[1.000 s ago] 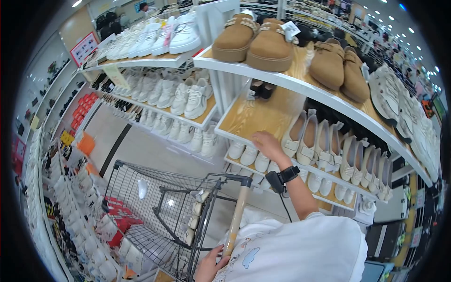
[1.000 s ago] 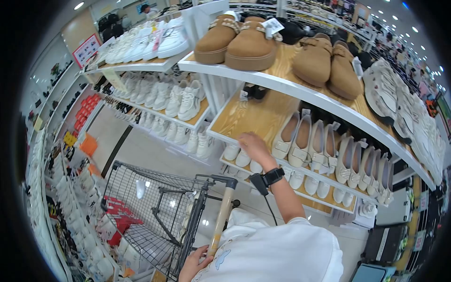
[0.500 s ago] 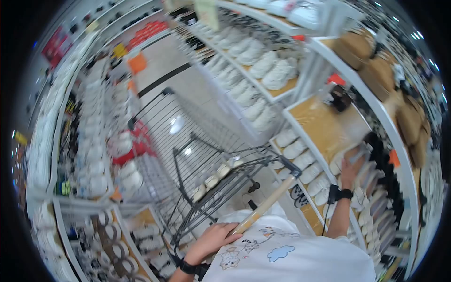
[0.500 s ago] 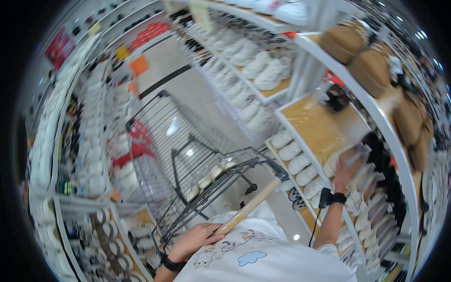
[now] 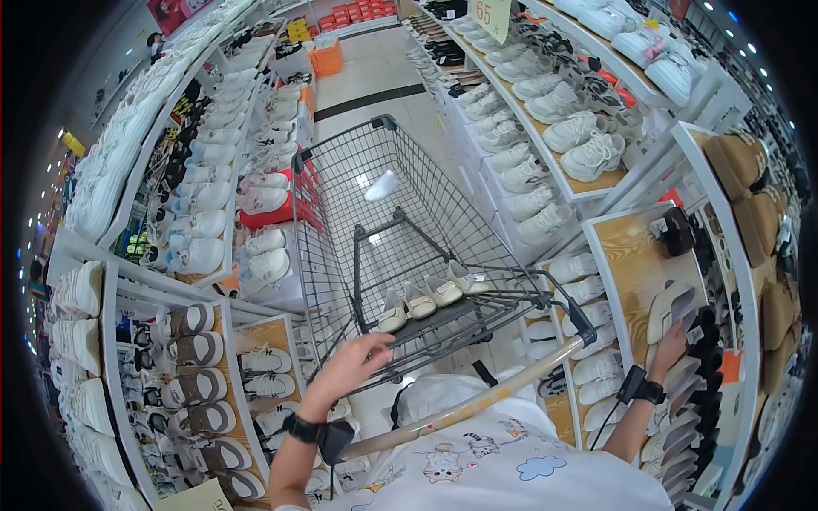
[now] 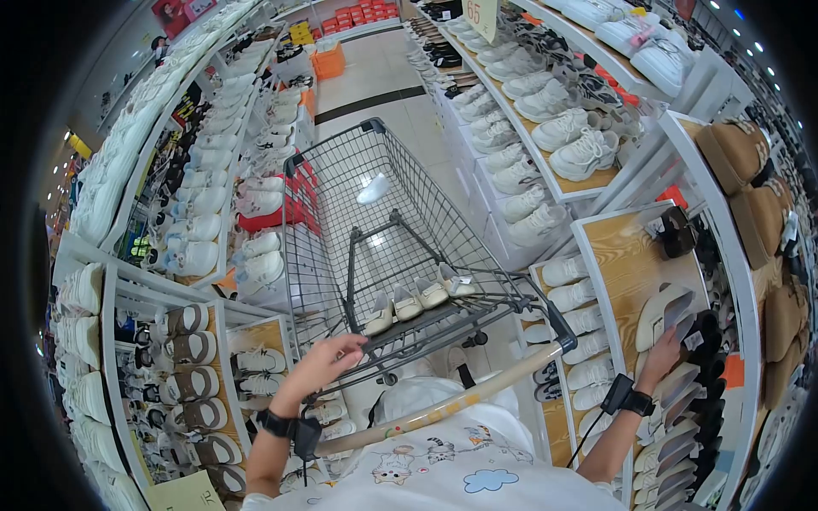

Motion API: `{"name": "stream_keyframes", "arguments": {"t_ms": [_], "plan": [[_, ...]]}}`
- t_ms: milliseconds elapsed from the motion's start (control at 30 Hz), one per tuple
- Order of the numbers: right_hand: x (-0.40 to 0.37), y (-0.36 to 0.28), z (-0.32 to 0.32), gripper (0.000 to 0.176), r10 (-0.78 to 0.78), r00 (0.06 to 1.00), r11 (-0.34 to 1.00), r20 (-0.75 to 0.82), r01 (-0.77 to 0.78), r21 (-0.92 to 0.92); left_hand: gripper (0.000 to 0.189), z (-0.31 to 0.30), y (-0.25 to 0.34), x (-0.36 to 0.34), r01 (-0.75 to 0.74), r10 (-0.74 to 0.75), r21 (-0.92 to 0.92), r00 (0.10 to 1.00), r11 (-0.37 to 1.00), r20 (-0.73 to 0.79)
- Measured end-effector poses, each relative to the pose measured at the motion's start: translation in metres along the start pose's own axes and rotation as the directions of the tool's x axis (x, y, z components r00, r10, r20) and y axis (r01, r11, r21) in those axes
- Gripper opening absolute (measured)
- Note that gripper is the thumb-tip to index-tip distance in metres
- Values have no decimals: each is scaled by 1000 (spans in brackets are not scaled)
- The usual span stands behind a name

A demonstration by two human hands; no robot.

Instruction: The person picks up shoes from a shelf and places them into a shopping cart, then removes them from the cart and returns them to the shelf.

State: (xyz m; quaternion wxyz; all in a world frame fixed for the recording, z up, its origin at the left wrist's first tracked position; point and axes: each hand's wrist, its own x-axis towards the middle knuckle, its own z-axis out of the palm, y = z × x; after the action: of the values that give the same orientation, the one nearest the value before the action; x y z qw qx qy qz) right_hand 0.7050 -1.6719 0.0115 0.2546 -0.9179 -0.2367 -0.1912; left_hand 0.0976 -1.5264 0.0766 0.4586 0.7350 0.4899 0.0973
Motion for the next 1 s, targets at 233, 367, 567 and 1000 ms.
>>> {"name": "stream_keyframes", "arguments": {"t_ms": [233, 367, 567, 1000], "plan": [[11, -32, -32, 48, -50, 994, 888, 93, 2, 459, 45, 22, -130, 91, -53, -42, 419, 976, 906, 214], [-3, -75, -89, 46, -59, 979, 804, 195, -69, 591, 72, 32, -166, 129, 326, -431, 326, 837, 887, 338], [-25, -115, -146, 44, -121, 966, 810, 230, -38, 585, 80, 64, -198, 144, 497, -431, -50, 795, 866, 428], [-55, -250, -136, 38, -510, 730, 801, 455, 211, 560, 68, 96, -201, 155, 384, -391, 91, 857, 919, 334]]}}
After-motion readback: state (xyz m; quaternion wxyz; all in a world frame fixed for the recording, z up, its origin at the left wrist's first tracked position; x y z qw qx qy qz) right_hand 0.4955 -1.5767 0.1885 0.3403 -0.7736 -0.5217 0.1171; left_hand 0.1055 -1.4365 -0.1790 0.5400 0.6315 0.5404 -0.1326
